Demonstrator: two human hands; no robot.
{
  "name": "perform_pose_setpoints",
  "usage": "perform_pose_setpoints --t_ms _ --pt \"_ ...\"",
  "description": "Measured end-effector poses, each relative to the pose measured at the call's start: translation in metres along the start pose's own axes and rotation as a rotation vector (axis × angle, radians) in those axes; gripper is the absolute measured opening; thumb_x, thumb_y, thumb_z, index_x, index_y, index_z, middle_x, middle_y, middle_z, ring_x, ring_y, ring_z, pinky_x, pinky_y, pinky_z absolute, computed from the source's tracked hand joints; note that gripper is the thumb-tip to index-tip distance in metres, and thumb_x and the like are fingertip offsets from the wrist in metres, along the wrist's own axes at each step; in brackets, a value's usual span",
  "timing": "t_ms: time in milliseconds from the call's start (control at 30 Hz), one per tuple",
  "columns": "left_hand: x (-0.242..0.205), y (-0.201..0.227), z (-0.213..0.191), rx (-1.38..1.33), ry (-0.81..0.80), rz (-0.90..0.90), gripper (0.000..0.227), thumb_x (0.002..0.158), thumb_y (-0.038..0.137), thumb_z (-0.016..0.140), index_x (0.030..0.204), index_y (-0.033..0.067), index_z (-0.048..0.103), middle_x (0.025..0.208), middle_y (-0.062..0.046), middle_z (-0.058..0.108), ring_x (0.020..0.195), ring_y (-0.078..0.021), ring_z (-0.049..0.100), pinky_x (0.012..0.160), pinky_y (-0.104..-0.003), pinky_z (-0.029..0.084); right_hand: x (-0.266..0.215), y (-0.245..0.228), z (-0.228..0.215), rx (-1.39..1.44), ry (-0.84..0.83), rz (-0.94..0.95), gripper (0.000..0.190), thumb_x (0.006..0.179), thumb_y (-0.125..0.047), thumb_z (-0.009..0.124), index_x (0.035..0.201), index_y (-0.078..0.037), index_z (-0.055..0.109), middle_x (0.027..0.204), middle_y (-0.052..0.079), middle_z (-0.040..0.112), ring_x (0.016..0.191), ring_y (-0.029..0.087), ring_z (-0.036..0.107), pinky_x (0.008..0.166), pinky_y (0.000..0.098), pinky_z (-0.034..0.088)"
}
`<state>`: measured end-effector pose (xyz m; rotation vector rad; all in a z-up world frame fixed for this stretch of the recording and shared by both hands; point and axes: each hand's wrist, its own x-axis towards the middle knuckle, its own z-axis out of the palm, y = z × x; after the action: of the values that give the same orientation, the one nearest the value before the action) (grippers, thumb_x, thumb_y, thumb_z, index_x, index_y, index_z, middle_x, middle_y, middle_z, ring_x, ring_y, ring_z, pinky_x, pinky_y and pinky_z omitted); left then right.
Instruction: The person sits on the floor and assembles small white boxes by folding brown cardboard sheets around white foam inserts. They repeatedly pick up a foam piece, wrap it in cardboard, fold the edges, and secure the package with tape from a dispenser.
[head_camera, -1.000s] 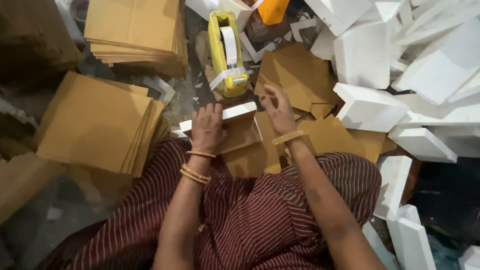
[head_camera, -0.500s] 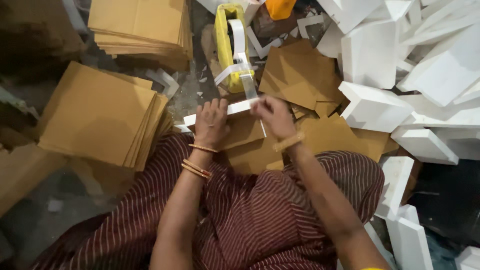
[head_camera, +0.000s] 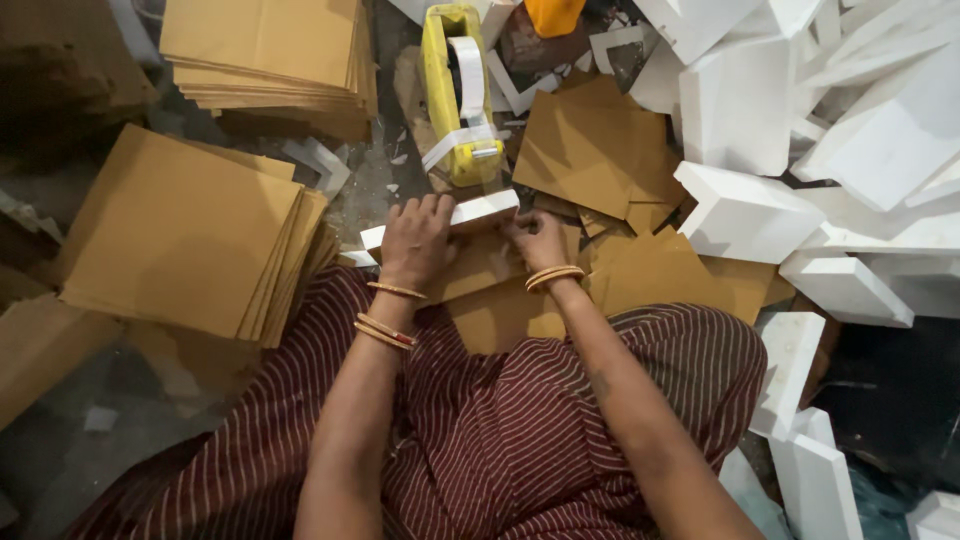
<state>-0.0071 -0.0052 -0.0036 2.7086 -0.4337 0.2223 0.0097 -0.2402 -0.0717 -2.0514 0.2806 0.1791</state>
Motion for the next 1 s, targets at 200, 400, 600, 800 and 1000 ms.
perform_pose_setpoints --t_ms 200,400,600,800,1000 --pt "0.001 -0.003 0.000 0.069 -0.020 0.038 0.055 0.067 0.032 0.083 0.113 0.0118 0.059 0.101 -0.008 0.063 0.096 -0.0287 0.062 0.082 -0.045 0.046 0.002 -0.034 -0.028 -0.266 -0.051 -0.208 0.043 0.082 -0.014 0.079 0.121 0.001 0.066 0.112 0.017 0.072 0.100 0.025 0.069 0.088 0.0362 0.054" --pt "-0.003 0.000 0.001 0.008 0.023 0.010 0.050 0.074 0.033 0.082 0.113 0.0120 0.058 0.102 -0.008 0.062 0.098 -0.0294 0.061 0.084 -0.044 0.046 0.018 -0.060 -0.035 0.158 -0.252 -0.307 0.034 0.097 -0.013 0.063 0.129 -0.001 0.065 0.120 0.010 0.073 0.110 0.016 0.068 0.097 0.0299 0.053" --pt "0.000 -0.002 0.003 0.039 0.036 0.077 0.056 0.064 0.033 0.082 0.110 0.0122 0.059 0.098 -0.007 0.062 0.094 -0.0284 0.061 0.079 -0.044 0.045 0.051 -0.073 -0.003 0.025 -0.390 -0.163 0.026 0.095 -0.016 0.065 0.111 0.001 0.075 0.099 0.006 0.077 0.095 0.016 0.069 0.085 0.0289 0.052" --pt "-0.006 0.007 -0.001 0.110 0.069 0.169 0.046 0.073 0.031 0.075 0.112 0.0118 0.060 0.097 -0.005 0.061 0.092 -0.0242 0.060 0.078 -0.041 0.046 0.068 -0.029 -0.015 0.097 -0.546 0.076 0.029 0.086 -0.013 0.070 0.111 0.001 0.076 0.104 0.011 0.076 0.094 0.017 0.069 0.083 0.0313 0.054" --pt "-0.029 0.036 -0.002 0.200 0.183 0.303 0.017 0.092 0.023 0.057 0.107 0.0157 0.060 0.094 -0.001 0.059 0.093 -0.0195 0.060 0.083 -0.038 0.047 0.060 0.032 -0.040 -0.172 -0.559 0.051 0.036 0.084 -0.012 0.073 0.119 -0.001 0.072 0.112 0.011 0.076 0.100 0.018 0.071 0.090 0.0315 0.055"
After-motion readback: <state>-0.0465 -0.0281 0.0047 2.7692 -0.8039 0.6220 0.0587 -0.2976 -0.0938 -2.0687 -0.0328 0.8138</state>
